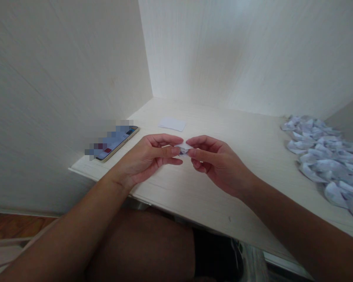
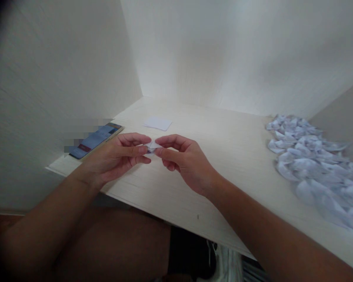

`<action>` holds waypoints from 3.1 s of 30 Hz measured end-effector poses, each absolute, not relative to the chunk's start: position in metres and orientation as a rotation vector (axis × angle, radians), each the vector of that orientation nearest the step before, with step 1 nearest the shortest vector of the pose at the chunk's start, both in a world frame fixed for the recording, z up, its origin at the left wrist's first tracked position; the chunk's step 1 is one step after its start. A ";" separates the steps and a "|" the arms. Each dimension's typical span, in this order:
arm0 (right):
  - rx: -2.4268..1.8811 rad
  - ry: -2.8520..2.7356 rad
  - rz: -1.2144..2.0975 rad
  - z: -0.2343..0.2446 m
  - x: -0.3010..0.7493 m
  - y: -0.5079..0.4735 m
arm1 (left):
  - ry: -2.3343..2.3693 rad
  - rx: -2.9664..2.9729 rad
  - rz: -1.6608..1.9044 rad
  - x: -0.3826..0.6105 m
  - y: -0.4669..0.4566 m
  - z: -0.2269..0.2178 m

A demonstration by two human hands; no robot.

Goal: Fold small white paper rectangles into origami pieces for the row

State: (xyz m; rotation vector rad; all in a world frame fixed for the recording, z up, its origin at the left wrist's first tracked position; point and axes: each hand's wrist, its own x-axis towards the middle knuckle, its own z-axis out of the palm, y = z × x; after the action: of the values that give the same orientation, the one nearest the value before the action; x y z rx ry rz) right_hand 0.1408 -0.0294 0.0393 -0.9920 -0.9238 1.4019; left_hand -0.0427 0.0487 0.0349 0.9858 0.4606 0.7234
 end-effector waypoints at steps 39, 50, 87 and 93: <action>-1.369 -1.273 1.008 0.040 0.137 -0.030 | 0.815 1.363 0.792 -0.044 0.047 0.035; -1.377 -1.293 0.945 0.038 0.139 -0.029 | 0.838 1.298 0.841 -0.038 0.039 0.038; -1.427 -1.234 0.698 0.034 0.136 -0.029 | 0.914 1.630 0.915 -0.016 0.032 0.045; -1.500 -1.289 0.557 0.031 0.137 -0.033 | 1.060 1.815 1.031 -0.006 0.025 0.041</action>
State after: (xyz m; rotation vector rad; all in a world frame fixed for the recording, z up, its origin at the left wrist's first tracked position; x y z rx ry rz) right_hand 0.1367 -0.0325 0.0307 -1.5000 -1.2894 0.5574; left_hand -0.0058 0.0247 0.0415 1.8154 1.0595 1.0311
